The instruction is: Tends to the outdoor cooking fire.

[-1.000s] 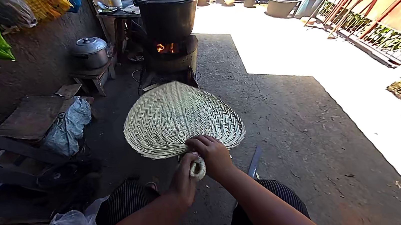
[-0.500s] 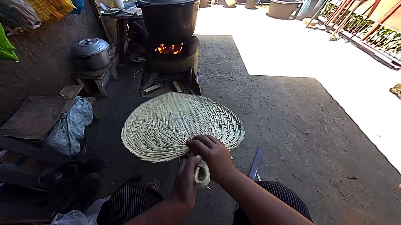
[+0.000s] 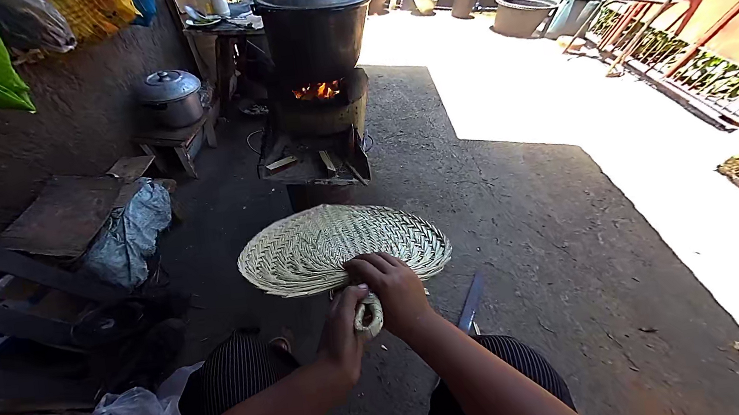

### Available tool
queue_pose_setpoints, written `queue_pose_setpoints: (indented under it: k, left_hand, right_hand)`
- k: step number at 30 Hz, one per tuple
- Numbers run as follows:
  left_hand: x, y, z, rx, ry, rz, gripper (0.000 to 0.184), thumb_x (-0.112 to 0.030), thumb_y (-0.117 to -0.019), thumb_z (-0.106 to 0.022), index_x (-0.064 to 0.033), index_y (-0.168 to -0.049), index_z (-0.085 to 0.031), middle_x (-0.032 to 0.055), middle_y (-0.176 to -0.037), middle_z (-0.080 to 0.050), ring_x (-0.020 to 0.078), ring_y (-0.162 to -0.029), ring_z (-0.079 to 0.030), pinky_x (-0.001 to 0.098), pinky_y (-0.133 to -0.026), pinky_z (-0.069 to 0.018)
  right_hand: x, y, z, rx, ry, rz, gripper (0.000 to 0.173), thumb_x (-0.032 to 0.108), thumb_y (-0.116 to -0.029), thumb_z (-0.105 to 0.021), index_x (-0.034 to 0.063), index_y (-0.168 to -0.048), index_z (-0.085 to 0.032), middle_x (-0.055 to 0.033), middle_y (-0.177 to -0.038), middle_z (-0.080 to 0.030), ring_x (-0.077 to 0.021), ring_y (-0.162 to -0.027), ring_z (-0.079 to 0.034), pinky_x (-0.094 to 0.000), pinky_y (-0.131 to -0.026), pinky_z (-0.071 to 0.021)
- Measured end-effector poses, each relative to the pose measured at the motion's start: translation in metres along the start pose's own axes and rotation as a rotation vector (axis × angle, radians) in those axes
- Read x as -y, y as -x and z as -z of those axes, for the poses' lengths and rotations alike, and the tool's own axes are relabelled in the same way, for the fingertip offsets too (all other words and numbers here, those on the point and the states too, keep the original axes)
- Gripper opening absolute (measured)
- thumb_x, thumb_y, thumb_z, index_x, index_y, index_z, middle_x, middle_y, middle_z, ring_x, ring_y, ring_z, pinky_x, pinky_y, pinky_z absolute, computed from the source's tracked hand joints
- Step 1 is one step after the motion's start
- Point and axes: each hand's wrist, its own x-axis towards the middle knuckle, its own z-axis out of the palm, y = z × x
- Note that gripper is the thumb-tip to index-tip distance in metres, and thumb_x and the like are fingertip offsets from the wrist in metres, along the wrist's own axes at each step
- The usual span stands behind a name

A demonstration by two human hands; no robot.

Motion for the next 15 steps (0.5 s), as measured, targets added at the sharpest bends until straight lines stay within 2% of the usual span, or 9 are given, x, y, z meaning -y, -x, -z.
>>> queue_pose_setpoints:
  k: [1,3,7,9,11,12,15]
  left_hand:
    - [0.0,0.003,-0.001,0.009,-0.043,-0.061,0.032,-0.018,-0.1063,-0.04,-0.0011,-0.132,-0.049,0.0098,-0.113,-0.059,0.0135,-0.101,-0.061,0.0279,-0.088,-0.052]
    - [-0.001,0.004,0.0,0.04,-0.071,-0.092,0.036,-0.018,-0.1044,-0.041,-0.0006,-0.135,-0.047,0.0092,-0.116,-0.059,0.0115,-0.103,-0.061,0.0253,-0.089,-0.0514]
    - [-0.002,-0.006,0.001,-0.001,0.025,0.074,0.026,-0.021,-0.1084,-0.039,-0.0041,-0.12,-0.054,0.01,-0.106,-0.062,0.0182,-0.098,-0.064,0.0342,-0.087,-0.054]
    - [-0.001,0.0,0.0,-0.005,-0.02,-0.004,0.028,-0.02,-0.1076,-0.039,-0.0022,-0.127,-0.051,0.0102,-0.111,-0.06,0.0156,-0.1,-0.062,0.0308,-0.088,-0.0526]
    - [-0.002,0.004,-0.001,0.023,-0.067,-0.081,0.035,-0.018,-0.1044,-0.041,-0.0007,-0.134,-0.048,0.0096,-0.114,-0.059,0.0119,-0.102,-0.061,0.0263,-0.088,-0.0518]
    - [-0.002,0.002,0.0,0.041,-0.049,-0.073,0.033,-0.017,-0.1045,-0.041,-0.0012,-0.133,-0.049,0.009,-0.113,-0.06,0.0118,-0.101,-0.062,0.0264,-0.088,-0.0523]
    - [-0.003,-0.006,0.002,0.032,0.047,0.077,0.025,-0.021,-0.1084,-0.038,-0.0042,-0.118,-0.054,0.0094,-0.103,-0.064,0.0171,-0.095,-0.065,0.0334,-0.086,-0.0553]
  right_hand:
    - [-0.001,0.0,-0.001,-0.069,0.007,0.033,0.021,0.006,-0.0915,-0.062,0.008,-0.106,-0.077,-0.0103,-0.108,-0.076,-0.0307,-0.101,-0.073,-0.0463,-0.085,-0.0594]
    - [-0.002,-0.001,-0.001,-0.117,0.023,0.055,0.021,0.008,-0.0928,-0.061,0.0091,-0.107,-0.077,-0.009,-0.109,-0.076,-0.0293,-0.102,-0.073,-0.0449,-0.087,-0.0591]
    - [-0.001,-0.001,0.003,0.091,-0.008,-0.043,0.024,0.0,-0.0887,-0.065,0.0055,-0.109,-0.076,-0.0141,-0.11,-0.075,-0.0353,-0.105,-0.072,-0.0523,-0.088,-0.0575]
    - [-0.001,0.0,-0.001,-0.012,-0.003,0.007,0.021,0.003,-0.0895,-0.064,0.0073,-0.106,-0.077,-0.012,-0.107,-0.076,-0.0326,-0.1,-0.073,-0.0491,-0.084,-0.0591]
    - [-0.002,-0.002,-0.001,-0.113,0.014,0.047,0.02,0.007,-0.0916,-0.062,0.0093,-0.105,-0.077,-0.0096,-0.106,-0.076,-0.0297,-0.1,-0.073,-0.0457,-0.085,-0.059]
    - [-0.002,-0.002,0.0,-0.104,0.023,0.042,0.021,0.006,-0.0907,-0.062,0.0092,-0.105,-0.077,-0.0096,-0.107,-0.076,-0.0299,-0.101,-0.073,-0.0464,-0.086,-0.0586]
    - [-0.001,-0.001,0.006,0.093,0.01,-0.036,0.022,0.0,-0.0887,-0.066,0.0061,-0.108,-0.076,-0.0136,-0.108,-0.075,-0.0348,-0.104,-0.072,-0.0526,-0.087,-0.0573]
